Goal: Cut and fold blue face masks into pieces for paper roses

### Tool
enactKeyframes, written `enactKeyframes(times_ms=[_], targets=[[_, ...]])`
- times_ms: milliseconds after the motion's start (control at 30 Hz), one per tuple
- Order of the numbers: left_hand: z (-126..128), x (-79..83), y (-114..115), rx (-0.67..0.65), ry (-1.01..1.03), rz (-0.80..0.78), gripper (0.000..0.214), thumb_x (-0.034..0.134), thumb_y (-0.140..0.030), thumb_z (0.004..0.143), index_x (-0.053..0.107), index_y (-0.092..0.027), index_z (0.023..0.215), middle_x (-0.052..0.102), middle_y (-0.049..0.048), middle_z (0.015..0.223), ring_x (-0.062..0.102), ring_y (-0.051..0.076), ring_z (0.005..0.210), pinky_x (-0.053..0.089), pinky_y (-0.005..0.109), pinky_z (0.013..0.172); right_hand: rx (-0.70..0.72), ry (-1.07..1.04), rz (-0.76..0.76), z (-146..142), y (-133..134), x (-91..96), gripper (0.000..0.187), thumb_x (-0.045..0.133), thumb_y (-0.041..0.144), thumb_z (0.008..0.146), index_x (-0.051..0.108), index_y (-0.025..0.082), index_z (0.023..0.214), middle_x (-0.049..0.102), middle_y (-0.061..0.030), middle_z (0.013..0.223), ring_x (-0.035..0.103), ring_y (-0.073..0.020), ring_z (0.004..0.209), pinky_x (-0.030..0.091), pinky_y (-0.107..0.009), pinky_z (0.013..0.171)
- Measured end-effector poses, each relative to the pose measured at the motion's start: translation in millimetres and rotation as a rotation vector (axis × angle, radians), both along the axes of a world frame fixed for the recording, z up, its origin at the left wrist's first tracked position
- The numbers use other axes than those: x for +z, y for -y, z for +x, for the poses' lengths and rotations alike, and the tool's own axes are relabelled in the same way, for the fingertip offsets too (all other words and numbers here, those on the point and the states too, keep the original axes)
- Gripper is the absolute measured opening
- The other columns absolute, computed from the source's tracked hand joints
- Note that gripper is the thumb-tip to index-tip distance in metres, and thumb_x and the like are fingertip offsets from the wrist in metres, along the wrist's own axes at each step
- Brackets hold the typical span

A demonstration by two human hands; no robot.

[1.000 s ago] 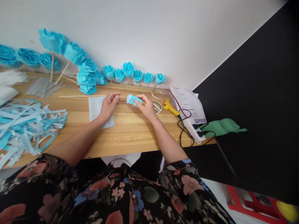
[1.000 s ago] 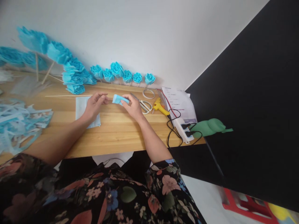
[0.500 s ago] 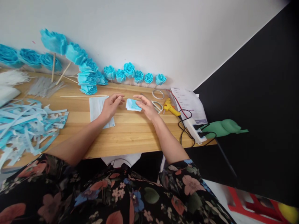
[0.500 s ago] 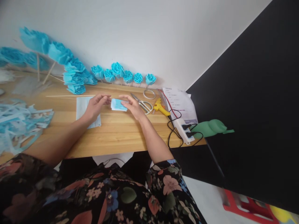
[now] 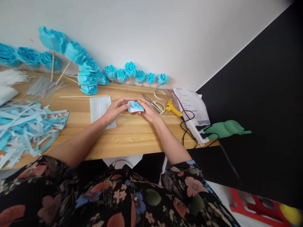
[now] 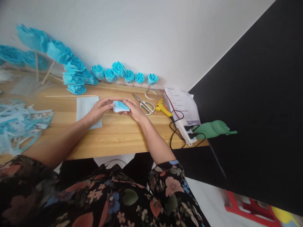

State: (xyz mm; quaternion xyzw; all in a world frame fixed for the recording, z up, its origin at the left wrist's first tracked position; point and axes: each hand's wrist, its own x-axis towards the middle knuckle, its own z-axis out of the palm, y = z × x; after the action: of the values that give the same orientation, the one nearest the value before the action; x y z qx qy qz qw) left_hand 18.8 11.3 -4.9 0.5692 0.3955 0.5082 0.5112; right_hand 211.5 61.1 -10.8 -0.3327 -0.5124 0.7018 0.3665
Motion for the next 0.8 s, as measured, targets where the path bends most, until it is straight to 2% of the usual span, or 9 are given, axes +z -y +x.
enactKeyframes(times_ms=[167, 333, 467, 633, 800], targets=[[0.4, -7.5, -4.1, -0.013, 0.009, -0.022, 0.052, 0.082, -0.053, 0.074, 0.069, -0.016, 0.108, 0.077, 0.0118, 0.111, 0.07, 0.025, 0.101, 0.054, 0.036, 0.088, 0.031, 0.062, 0.01, -1.6, 2.9, -1.0, 0.037, 0.075, 0.052, 0.084, 0.07, 0.019, 0.1, 0.062, 0.0018, 0.075, 0.052, -0.0079, 0.057, 0.052, -0.023, 0.056], [1.2, -15.2, -8.9, 0.109, -0.012, -0.049, 0.044, 0.083, -0.05, 0.071, 0.067, -0.016, 0.093, 0.074, 0.005, 0.083, 0.066, 0.019, 0.076, 0.049, 0.029, 0.069, 0.062, 0.024, 0.045, -1.9, -1.0, -9.6, 0.048, 0.069, 0.064, 0.085, 0.069, 0.018, 0.099, 0.064, -0.0011, 0.077, 0.059, -0.0122, 0.063, 0.057, -0.028, 0.061], [0.6, -16.6, -12.0, 0.207, 0.02, -0.033, 0.041, 0.081, -0.049, 0.07, 0.066, -0.015, 0.088, 0.068, 0.002, 0.073, 0.062, 0.017, 0.07, 0.047, 0.028, 0.066, 0.118, -0.007, 0.022, -0.8, -5.2, -12.1, 0.059, 0.061, 0.074, 0.085, 0.069, 0.018, 0.101, 0.068, -0.0045, 0.081, 0.065, -0.0161, 0.073, 0.061, -0.031, 0.067], [0.1, -15.5, -11.5, 0.226, 0.017, -0.037, 0.04, 0.08, -0.049, 0.072, 0.067, -0.015, 0.089, 0.07, 0.0029, 0.075, 0.063, 0.018, 0.07, 0.047, 0.028, 0.064, 0.11, 0.016, 0.052, -2.0, -1.3, -6.7, 0.058, 0.084, 0.056, 0.071, 0.068, 0.02, 0.114, 0.072, -0.0027, 0.096, 0.064, -0.0131, 0.078, 0.059, -0.024, 0.066], [1.7, -15.1, -9.7, 0.139, 0.045, -0.047, 0.043, 0.083, -0.052, 0.071, 0.067, -0.017, 0.091, 0.076, 0.0049, 0.082, 0.067, 0.019, 0.076, 0.053, 0.031, 0.072, -0.005, 0.108, 0.085, -3.1, -2.6, -11.2, 0.05, 0.084, 0.052, 0.07, 0.073, 0.017, 0.105, 0.072, -0.0024, 0.09, 0.064, -0.0139, 0.076, 0.057, -0.025, 0.066]])
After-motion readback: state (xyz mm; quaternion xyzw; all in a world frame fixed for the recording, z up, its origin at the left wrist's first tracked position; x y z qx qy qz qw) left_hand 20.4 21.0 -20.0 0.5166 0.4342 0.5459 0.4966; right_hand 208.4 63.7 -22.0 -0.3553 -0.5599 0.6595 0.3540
